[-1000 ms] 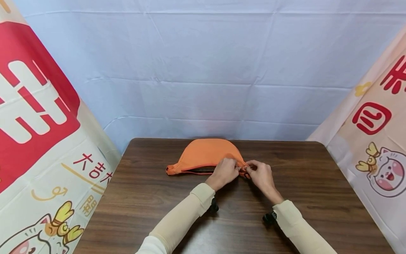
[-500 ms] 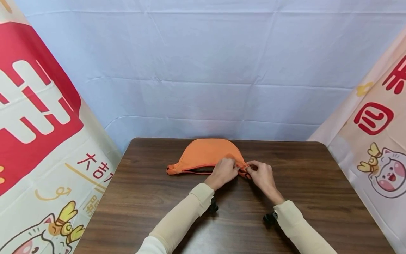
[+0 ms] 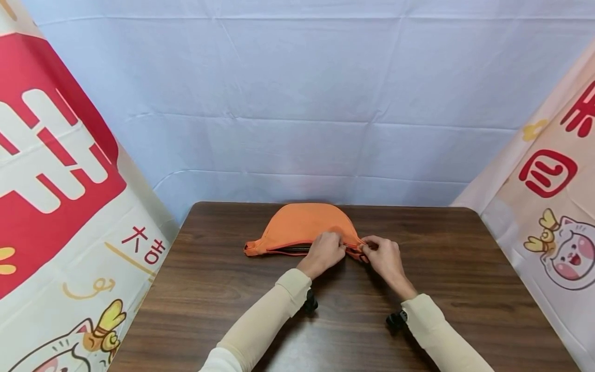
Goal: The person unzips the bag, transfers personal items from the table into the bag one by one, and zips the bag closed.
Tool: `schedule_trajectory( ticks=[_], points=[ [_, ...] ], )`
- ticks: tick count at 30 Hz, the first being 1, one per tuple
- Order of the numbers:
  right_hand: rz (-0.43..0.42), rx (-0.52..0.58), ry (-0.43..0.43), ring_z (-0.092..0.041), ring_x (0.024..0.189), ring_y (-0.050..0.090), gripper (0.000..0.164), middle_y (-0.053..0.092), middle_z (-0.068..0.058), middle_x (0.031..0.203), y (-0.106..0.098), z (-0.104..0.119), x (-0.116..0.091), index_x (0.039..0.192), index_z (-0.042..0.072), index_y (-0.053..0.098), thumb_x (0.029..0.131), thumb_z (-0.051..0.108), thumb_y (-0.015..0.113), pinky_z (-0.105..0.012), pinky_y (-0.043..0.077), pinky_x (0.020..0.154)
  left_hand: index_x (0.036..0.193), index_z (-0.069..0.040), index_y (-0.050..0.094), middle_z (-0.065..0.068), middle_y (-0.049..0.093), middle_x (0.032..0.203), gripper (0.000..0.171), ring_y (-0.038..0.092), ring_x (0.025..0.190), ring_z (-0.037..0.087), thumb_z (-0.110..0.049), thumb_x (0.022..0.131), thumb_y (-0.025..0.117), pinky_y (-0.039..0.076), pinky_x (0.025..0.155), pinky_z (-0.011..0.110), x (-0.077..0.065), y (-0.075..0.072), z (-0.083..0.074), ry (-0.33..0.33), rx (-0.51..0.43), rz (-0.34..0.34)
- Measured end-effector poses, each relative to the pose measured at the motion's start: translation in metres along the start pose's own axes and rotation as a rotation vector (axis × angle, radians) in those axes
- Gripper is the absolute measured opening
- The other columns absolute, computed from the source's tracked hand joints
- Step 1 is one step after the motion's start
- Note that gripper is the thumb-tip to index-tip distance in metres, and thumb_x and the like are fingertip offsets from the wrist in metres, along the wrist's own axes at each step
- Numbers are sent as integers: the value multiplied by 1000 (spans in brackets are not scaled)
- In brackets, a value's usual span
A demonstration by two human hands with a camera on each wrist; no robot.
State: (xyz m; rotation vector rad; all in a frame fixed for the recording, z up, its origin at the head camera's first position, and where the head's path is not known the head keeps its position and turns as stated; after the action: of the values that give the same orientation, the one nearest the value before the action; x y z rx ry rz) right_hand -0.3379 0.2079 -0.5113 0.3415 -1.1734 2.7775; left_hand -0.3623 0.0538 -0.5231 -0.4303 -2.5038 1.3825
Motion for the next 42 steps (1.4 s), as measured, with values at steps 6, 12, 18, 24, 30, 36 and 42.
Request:
schedule_trajectory(
  ticks=[6, 12, 18, 24, 30, 36, 42],
  points=[
    [10, 0, 7, -24, 75, 74, 14, 81, -16, 95, 1, 0, 0, 109, 4, 82, 98, 12, 77, -32, 56, 63, 62, -19, 39, -5, 30, 55, 49, 30, 48, 9, -15, 105, 64, 28, 50, 22, -2, -1, 3, -9, 0, -1],
    [11, -6, 18, -21, 72, 72, 14, 81, -14, 93, 1, -1, 1, 108, 6, 83, 97, 12, 78, -31, 54, 65, 61, -19, 35, -6, 23, 56, 51, 23, 50, 9, -14, 104, 63, 25, 51, 23, -3, -4, 7, -7, 7, -18],
    [15, 1, 21, -21, 72, 72, 15, 81, -14, 94, 1, -3, 1, 109, 6, 83, 97, 14, 79, -32, 54, 64, 61, -19, 35, -7, 24, 55, 50, 23, 49, 8, -13, 102, 63, 29, 51, 26, -3, -6, 8, 1, 11, -38],
    [20, 1, 24, -22, 73, 73, 16, 81, -15, 96, 2, -3, 1, 110, 5, 82, 97, 14, 79, -33, 55, 63, 61, -19, 32, -7, 18, 58, 51, 15, 53, 9, -12, 101, 63, 21, 52, 24, -4, -7, 8, -21, 20, -27],
    [18, 1, 32, -21, 72, 72, 13, 82, -14, 95, 1, -5, 0, 108, 6, 83, 97, 12, 78, -34, 54, 67, 60, -20, 30, -7, 15, 60, 52, 12, 54, 9, -12, 100, 63, 19, 51, 24, -6, -7, 10, -26, 40, -37],
    [24, -2, 41, -21, 72, 71, 14, 82, -15, 97, 2, -7, 1, 109, 6, 83, 97, 12, 79, -32, 52, 66, 62, -20, 29, -7, 14, 60, 51, 12, 55, 9, -12, 100, 63, 19, 51, 24, -9, -8, 13, -33, 30, -45],
    [22, -5, 61, -17, 69, 67, 14, 82, -14, 97, 1, -9, 0, 108, 7, 83, 96, 13, 79, -32, 49, 66, 63, -21, 30, -8, 16, 59, 51, 13, 55, 9, -15, 102, 63, 20, 51, 24, -13, -11, 18, -35, 28, -53]
  ],
)
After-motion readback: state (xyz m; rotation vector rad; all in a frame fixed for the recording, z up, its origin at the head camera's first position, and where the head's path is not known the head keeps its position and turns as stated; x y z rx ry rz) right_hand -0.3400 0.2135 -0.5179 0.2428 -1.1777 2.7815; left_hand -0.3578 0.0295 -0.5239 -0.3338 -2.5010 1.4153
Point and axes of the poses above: each hand's wrist, its own x-axis towards the middle knuckle, its own y-axis out of the palm, z = x × y, the point moved 10 cm from there along x, towards the middle knuckle
